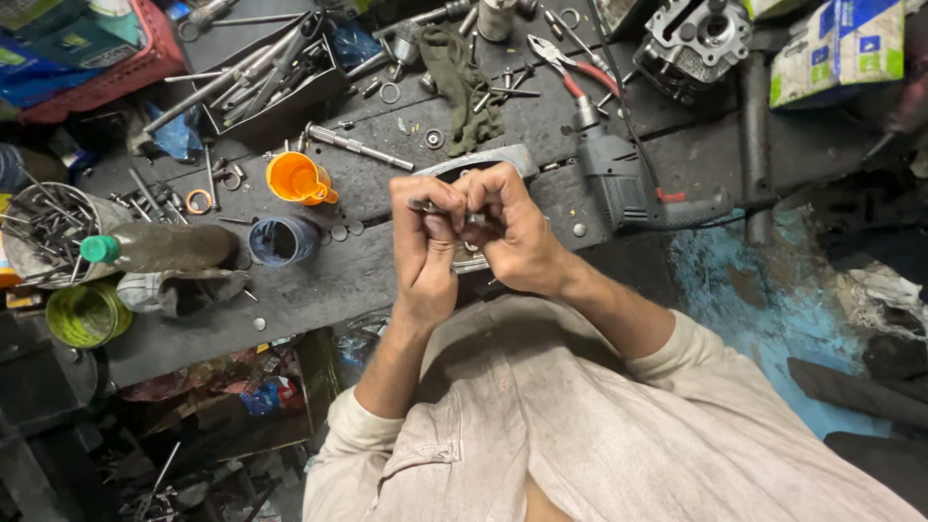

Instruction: The person unpacks small metal parts from a blue plastic bag and places them into a metallic engine casing. They then use a punch and hammer to tap the parts into place, and finally flip the casing to inspect the underside.

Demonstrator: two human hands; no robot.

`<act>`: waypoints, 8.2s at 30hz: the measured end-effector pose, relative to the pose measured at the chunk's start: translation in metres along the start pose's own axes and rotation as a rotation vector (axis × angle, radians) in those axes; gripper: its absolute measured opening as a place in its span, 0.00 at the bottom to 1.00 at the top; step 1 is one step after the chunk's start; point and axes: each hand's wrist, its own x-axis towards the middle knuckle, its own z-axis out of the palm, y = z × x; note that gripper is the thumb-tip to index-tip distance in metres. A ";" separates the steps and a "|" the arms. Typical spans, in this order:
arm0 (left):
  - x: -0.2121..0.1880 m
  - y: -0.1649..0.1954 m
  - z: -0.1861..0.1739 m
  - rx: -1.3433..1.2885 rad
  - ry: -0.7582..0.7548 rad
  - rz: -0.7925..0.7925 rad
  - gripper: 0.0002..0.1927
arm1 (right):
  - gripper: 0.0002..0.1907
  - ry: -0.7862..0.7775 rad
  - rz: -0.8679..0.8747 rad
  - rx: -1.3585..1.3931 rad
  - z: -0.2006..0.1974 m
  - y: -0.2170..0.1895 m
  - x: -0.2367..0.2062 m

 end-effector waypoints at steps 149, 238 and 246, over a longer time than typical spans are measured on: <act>0.020 -0.074 -0.040 0.781 -0.361 0.104 0.25 | 0.09 0.533 -0.086 -0.618 -0.133 0.057 0.000; -0.018 -0.057 -0.072 -0.258 0.120 -0.369 0.18 | 0.25 0.812 0.209 -1.557 -0.278 -0.001 -0.051; -0.012 -0.051 -0.058 -0.342 0.088 -0.401 0.18 | 0.23 0.906 0.271 -1.618 -0.327 0.014 -0.061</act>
